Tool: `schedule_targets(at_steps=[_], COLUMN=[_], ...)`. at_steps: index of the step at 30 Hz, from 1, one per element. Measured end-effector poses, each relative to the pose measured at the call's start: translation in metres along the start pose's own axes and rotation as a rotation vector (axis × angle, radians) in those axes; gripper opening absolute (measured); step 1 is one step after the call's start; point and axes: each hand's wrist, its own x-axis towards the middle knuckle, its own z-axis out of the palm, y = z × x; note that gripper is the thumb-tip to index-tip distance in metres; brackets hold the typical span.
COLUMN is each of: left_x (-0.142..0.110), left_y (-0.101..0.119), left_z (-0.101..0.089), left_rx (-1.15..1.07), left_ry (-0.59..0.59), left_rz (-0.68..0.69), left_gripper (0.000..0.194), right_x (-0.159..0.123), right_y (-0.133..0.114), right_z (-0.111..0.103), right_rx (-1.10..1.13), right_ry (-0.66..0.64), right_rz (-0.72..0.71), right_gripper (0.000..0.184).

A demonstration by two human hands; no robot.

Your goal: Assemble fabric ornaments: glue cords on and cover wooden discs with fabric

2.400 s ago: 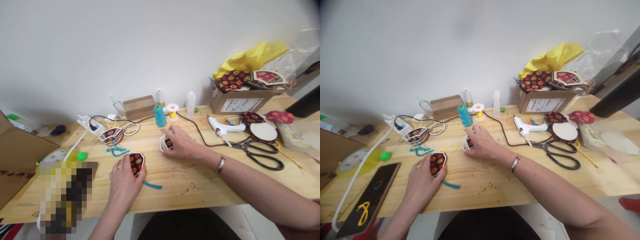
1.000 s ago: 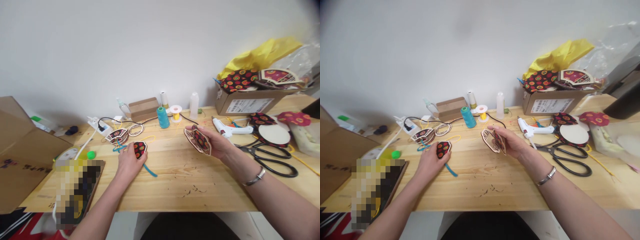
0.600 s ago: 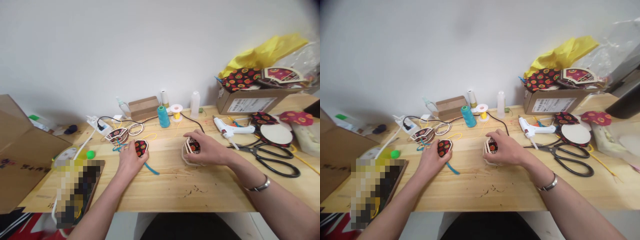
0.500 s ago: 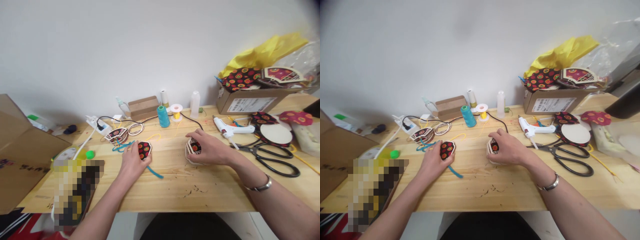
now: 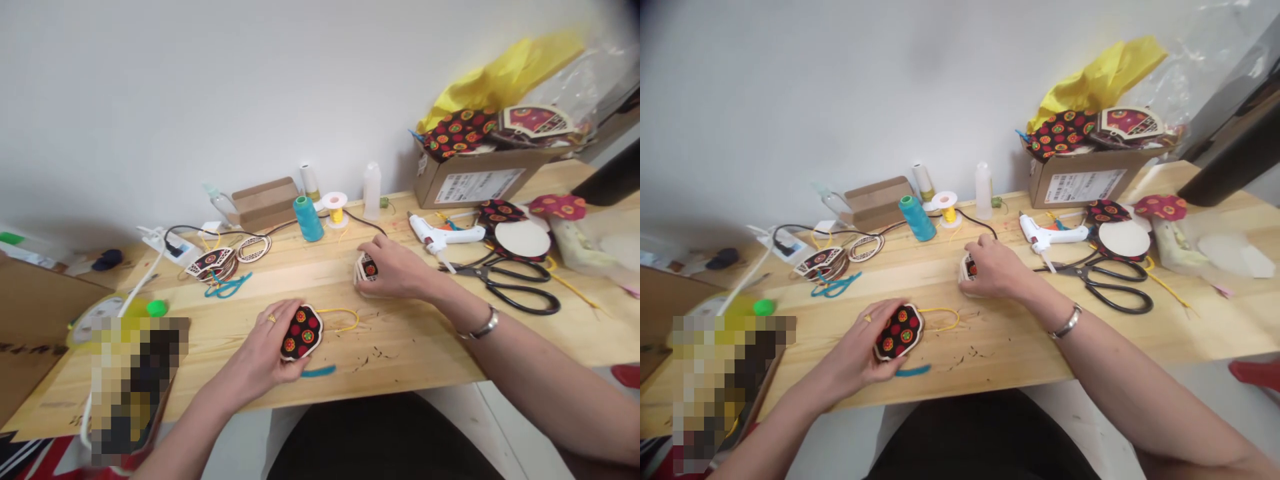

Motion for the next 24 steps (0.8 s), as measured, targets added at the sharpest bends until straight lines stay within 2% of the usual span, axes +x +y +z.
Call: schedule_targets(at_steps=[4, 7, 9, 10, 12, 15, 16, 20, 24], left_x=[-0.001, 0.003, 0.005, 0.006, 0.006, 0.004, 0.003, 0.003, 0.005], left_y=[0.002, 0.004, 0.005, 0.005, 0.006, 0.008, 0.008, 0.010, 0.012], left_z=[0.002, 0.002, 0.002, 0.001, 0.001, 0.000, 0.000, -0.001, -0.004], left_rx=[-0.018, -0.024, -0.028, -0.030, -0.031, -0.030, -0.028, -0.037, -0.066], left_ry=[-0.043, -0.069, -0.083, -0.091, -0.111, -0.116, -0.110, -0.116, -0.159], left_rz=[0.053, 0.084, 0.108, 0.109, 0.091, 0.073, 0.076, 0.058, 0.018], left_gripper=[0.081, 0.081, 0.081, 0.080, 0.079, 0.079, 0.078, 0.078, 0.083], right_x=[0.034, 0.056, 0.058, 0.054, 0.035, -0.009, -0.025, -0.075, -0.091], right_y=[-0.012, -0.023, -0.029, -0.030, -0.032, -0.030, -0.029, -0.027, -0.027], right_z=[0.011, 0.012, 0.010, 0.009, 0.007, 0.005, 0.006, 0.013, 0.026], right_rx=[0.117, 0.248, 0.255, 0.236, 0.184, 0.181, 0.202, 0.267, 0.264], right_ry=[0.027, 0.069, 0.098, 0.119, 0.169, 0.157, 0.115, 0.012, 0.044], right_rz=[0.111, 0.058, 0.018, -0.001, -0.065, -0.226, -0.261, -0.308, -0.295], right_gripper=[0.071, 0.085, 0.090, 0.089, 0.075, 0.031, 0.024, 0.017, 0.016])
